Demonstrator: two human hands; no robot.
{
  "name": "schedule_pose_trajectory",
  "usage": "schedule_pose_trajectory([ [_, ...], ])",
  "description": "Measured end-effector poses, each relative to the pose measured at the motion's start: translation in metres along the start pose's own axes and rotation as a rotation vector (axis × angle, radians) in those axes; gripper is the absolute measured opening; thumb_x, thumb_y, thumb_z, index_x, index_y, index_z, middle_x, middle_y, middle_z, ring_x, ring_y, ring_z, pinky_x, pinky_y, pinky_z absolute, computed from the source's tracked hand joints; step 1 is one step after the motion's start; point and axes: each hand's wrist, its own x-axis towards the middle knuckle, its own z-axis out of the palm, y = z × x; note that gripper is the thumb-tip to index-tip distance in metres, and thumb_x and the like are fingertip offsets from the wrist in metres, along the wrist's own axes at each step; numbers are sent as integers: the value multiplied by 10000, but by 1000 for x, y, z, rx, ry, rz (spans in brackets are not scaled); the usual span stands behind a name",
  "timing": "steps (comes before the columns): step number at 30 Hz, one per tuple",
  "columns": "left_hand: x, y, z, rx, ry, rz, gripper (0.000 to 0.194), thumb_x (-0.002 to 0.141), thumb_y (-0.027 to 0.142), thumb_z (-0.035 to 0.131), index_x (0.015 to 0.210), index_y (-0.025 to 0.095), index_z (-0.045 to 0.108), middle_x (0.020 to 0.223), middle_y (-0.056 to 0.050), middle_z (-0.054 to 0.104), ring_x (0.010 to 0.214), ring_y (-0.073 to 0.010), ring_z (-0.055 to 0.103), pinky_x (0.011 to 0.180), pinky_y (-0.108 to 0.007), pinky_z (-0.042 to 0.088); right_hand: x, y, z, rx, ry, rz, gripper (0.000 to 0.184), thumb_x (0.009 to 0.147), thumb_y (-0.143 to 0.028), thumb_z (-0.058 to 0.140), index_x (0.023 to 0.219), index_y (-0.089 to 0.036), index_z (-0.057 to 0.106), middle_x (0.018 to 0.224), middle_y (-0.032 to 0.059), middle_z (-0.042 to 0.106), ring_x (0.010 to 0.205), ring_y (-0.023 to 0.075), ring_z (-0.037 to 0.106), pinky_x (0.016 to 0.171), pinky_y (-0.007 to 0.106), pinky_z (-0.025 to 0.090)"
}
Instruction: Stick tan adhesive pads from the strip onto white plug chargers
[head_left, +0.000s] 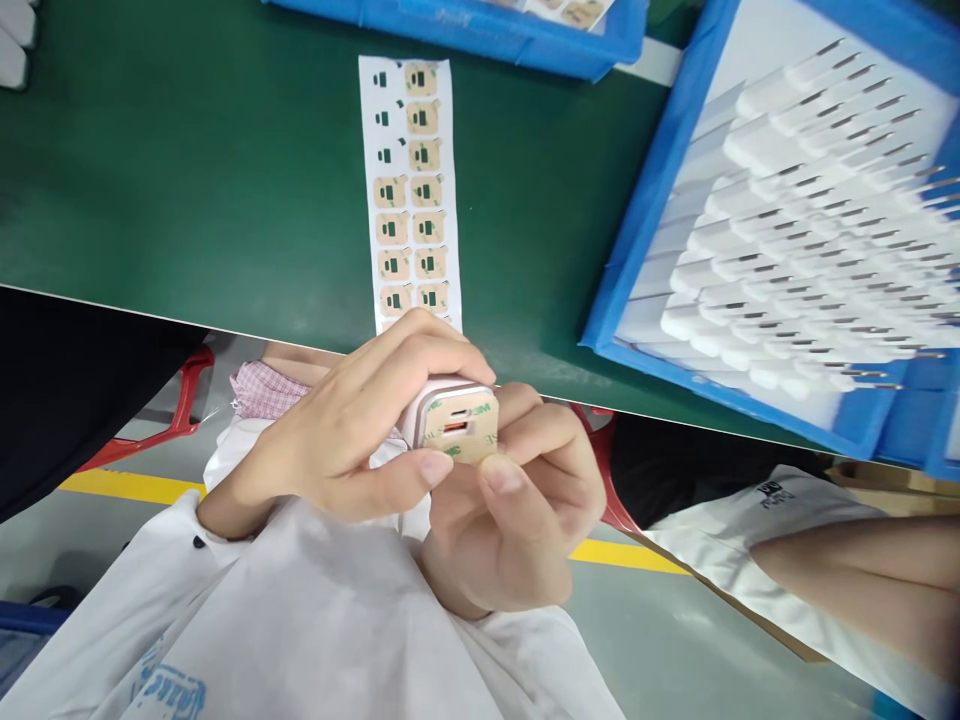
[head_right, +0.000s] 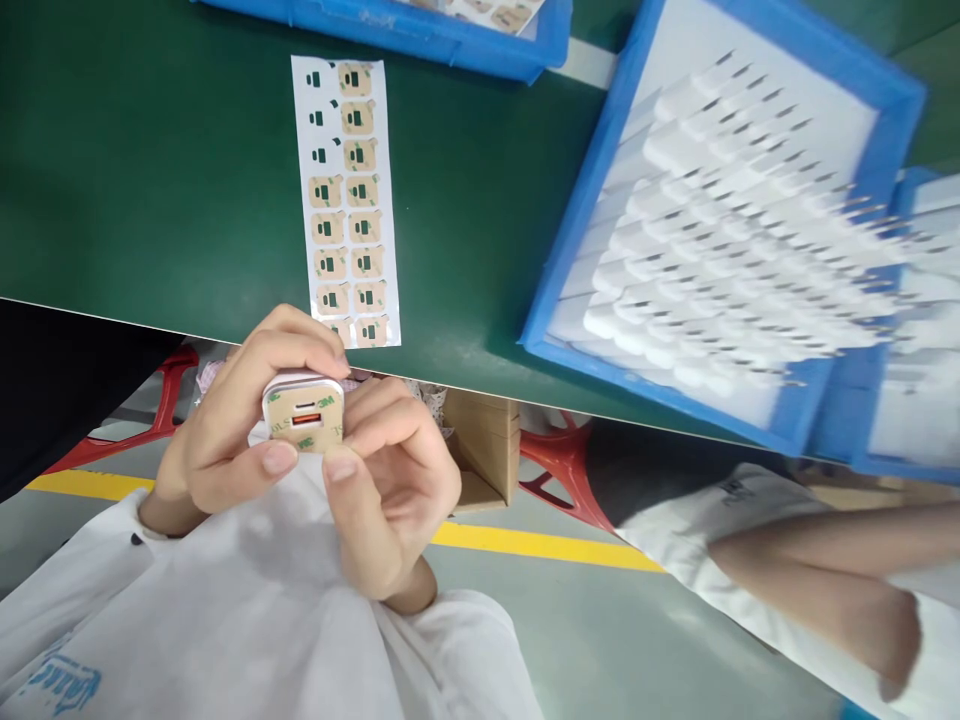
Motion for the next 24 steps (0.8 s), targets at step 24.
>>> schedule_pose_trajectory([
  [24, -13, -40, 22, -195, 135, -119, 669, 997, 746, 143, 1128, 265, 589, 1073, -77, 586, 990, -253, 555, 933, -436, 478, 6, 30, -27, -499, -231, 14, 234, 1072, -350, 431, 868, -234, 426, 776, -57, 482, 654, 102, 437, 632, 241, 358],
])
